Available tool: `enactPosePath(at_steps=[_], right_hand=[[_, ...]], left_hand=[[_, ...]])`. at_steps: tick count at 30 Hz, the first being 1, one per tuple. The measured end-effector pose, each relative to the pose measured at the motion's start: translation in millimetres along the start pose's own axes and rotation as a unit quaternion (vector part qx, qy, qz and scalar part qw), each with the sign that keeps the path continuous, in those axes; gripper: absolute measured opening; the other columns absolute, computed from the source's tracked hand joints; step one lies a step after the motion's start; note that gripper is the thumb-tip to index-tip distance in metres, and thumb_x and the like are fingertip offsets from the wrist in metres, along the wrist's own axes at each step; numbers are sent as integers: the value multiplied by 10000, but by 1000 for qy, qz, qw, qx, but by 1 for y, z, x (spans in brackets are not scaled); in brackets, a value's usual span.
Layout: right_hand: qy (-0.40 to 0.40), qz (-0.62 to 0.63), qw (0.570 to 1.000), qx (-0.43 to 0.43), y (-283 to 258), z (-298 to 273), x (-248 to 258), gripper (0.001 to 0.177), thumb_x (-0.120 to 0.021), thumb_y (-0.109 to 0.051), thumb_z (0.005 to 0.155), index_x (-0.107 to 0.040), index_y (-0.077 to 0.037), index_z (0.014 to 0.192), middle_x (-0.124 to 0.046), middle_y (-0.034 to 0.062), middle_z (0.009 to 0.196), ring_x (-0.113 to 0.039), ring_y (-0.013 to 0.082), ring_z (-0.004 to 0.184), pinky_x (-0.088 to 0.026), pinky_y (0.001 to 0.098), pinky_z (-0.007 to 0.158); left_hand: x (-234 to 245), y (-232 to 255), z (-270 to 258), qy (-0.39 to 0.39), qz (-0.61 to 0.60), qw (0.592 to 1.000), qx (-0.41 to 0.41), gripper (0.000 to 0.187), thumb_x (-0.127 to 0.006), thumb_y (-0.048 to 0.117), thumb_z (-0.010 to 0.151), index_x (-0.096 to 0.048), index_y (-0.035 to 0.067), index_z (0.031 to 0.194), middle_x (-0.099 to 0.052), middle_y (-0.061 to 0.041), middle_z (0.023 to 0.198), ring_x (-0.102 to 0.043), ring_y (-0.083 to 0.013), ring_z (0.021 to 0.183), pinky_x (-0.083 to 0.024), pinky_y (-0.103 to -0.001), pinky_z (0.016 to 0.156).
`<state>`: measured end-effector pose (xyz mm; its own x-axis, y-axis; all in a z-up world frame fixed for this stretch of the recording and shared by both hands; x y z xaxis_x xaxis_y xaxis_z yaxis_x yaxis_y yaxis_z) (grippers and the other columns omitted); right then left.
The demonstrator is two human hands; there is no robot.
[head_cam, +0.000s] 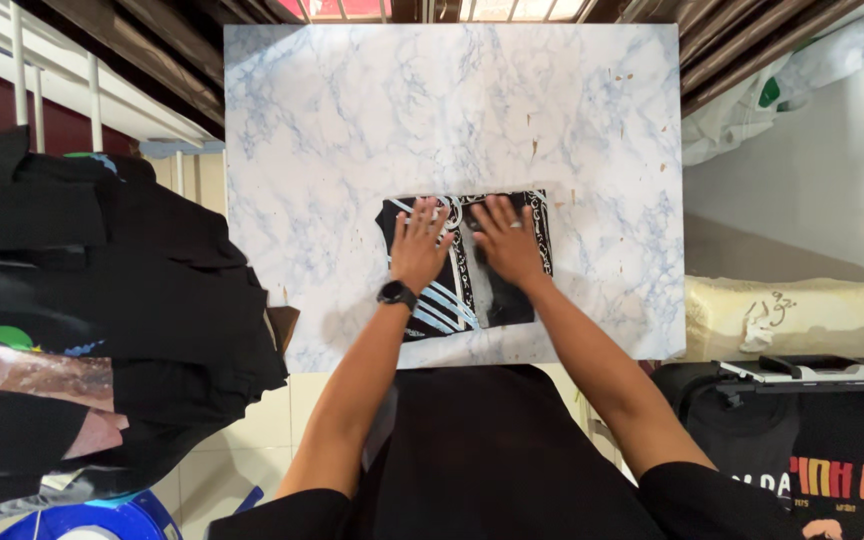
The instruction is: The person folds several black t-shirts one by one on a table and then places them into an open suitcase.
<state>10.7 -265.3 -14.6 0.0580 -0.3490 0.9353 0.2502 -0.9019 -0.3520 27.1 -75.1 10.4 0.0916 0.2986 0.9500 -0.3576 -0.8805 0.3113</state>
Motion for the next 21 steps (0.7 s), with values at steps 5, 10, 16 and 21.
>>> enactPosePath(at_steps=[5,10,16,21], right_hand=[[11,-40,980,-195,51,6,28,556,-331,-439,1115,-345,-178,1605,-274,164,1677,-200,355,1565,-96,731,1166],[53,-99,974,-198,10,12,17,555,-350,-397,1110,-372,-123,1592,-300,219,1675,-224,375,1592,-119,705,1195],[84,31,995,-35,-47,5,-5,585,-310,-368,1108,-376,-65,1604,-320,190,1678,-246,334,1569,-139,600,1242],[54,-60,997,11,-13,-1,21,554,-390,-442,1086,-454,-161,1560,-376,157,1632,-295,302,1529,-162,562,1227]], left_hand=[[22,-42,18,-22,17,992,126,634,-438,507,1055,-336,169,1582,-256,-88,1669,-172,-293,1544,-151,-658,1192],[-7,3,21,-37,164,985,47,630,-431,341,1068,-295,87,1628,-248,-189,1687,-175,-315,1578,-169,-639,1205],[-23,51,-14,-19,185,982,-39,666,-464,270,1010,-317,81,1632,-317,-95,1681,-190,-235,1585,-142,-480,1271],[4,13,1,0,38,999,-24,562,-453,400,1055,-431,153,1559,-347,-45,1667,-212,-219,1567,-147,-526,1258]])
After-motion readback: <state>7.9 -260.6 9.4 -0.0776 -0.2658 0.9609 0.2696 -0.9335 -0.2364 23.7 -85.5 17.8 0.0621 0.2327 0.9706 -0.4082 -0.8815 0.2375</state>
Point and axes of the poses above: each hand's wrist, its own z-axis towards the middle knuckle, its own x-axis out of the back of the hand, y = z × x, the point moved 6 cm from there along z, towards the middle knuckle
